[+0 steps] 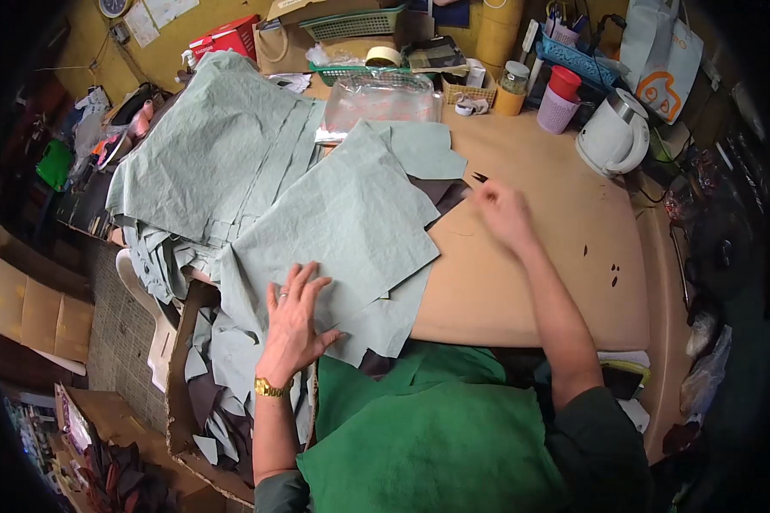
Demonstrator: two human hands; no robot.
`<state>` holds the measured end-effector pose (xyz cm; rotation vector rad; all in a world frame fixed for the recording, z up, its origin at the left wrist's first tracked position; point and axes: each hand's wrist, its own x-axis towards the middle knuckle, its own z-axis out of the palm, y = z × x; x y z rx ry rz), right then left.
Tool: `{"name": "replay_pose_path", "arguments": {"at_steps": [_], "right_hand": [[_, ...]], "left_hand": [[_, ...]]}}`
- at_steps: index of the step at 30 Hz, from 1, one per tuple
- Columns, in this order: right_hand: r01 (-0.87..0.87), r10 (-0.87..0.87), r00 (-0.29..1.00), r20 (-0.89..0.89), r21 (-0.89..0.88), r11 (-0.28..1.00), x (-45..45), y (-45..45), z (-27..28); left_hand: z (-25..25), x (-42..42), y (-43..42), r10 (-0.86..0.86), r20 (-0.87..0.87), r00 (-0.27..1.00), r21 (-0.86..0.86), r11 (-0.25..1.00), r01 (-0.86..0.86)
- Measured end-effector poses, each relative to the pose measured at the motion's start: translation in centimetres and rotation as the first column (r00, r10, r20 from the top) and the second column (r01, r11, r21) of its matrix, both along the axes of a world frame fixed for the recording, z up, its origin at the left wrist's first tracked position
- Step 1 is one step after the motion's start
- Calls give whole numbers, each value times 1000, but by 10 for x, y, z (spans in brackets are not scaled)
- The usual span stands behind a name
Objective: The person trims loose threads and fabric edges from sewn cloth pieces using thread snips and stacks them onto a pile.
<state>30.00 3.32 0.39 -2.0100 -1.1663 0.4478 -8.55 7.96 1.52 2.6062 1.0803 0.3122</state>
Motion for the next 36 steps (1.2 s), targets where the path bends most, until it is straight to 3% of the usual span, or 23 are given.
{"name": "replay_pose_path", "arguments": {"at_steps": [2, 4, 5, 7, 9, 10, 12, 14, 16, 17, 18, 20, 21, 22, 24, 26, 27, 28, 32, 33, 34, 36], "right_hand": [[-216, 215, 966, -146, 11, 976, -37, -4, -16], [-364, 365, 903, 225, -45, 930, -62, 0, -38], [-362, 361, 905, 226, -38, 931, -63, 6, -40], [-519, 520, 854, -29, 47, 854, -57, 27, -34], [-526, 553, 828, -87, 216, 822, -48, 60, -22], [-472, 482, 847, -225, 99, 876, -58, 60, 25], [-495, 495, 868, 32, 98, 863, -49, 94, 49], [-490, 478, 868, 137, 83, 868, -49, 111, 71], [-546, 558, 810, -179, 118, 830, -58, 112, 100], [-575, 610, 745, -270, 205, 792, -58, 112, 104], [-583, 617, 740, -268, 203, 787, -63, 107, 108], [-378, 541, 718, -438, 407, 832, -76, 91, 110], [-368, 500, 730, -465, 349, 862, -71, 91, 94], [-372, 503, 726, -469, 347, 861, -69, 91, 67], [-197, 446, 492, -748, 403, 894, -74, 83, 10], [-279, 425, 361, -830, 339, 898, -81, 39, -18], [-384, 519, 497, -696, 360, 850, -87, 13, -22], [-488, 599, 596, -535, 351, 799, -93, -11, -22], [-471, 438, 612, -659, 142, 871, -98, -62, -34], [-322, 378, 667, -641, 210, 923, -101, -69, -43], [-165, 309, 713, -629, 278, 946, -105, -77, -45], [-67, 274, 759, -591, 347, 935, -126, -90, -27]], "left_hand": [[-17, -6, -3, 33, 6, 999, 40, 999, -33], [-40, -10, -2, 39, 56, 998, 13, 999, -40], [-45, -11, -3, 44, 79, 996, 58, 997, -49], [-54, -19, 6, 32, 131, 991, 62, 997, -40], [-54, -31, 13, 31, 299, 954, 74, 996, -56], [-48, -36, 16, 77, 423, 903, 32, 994, -100], [-29, -49, 26, 205, 458, 865, 77, 960, -268], [-16, -69, 46, 153, 575, 804, 218, 918, -331], [15, -75, 46, 207, 738, 642, 25, 942, -333], [34, -76, 40, 250, 805, 538, -158, 964, -212], [46, -79, 38, 249, 821, 514, -239, 967, -86], [60, -79, 37, 211, 848, 486, -332, 927, 176], [65, -63, 32, 311, 840, 446, -441, 869, 225], [61, -64, 36, 333, 794, 509, -520, 806, 283], [37, -60, 47, 220, 745, 630, -470, 842, 263], [28, -57, 40, 130, 711, 691, -471, 818, 331], [20, -59, 41, 15, 657, 754, -411, 845, 342], [23, -59, 33, 82, 582, 809, -519, 803, 292], [40, -36, 23, 268, 629, 729, -524, 840, 143], [45, -27, 21, 290, 710, 641, -486, 861, 149], [56, -20, 18, 256, 704, 662, -410, 908, 86], [69, -11, 12, 207, 726, 655, -325, 944, 62]]}}
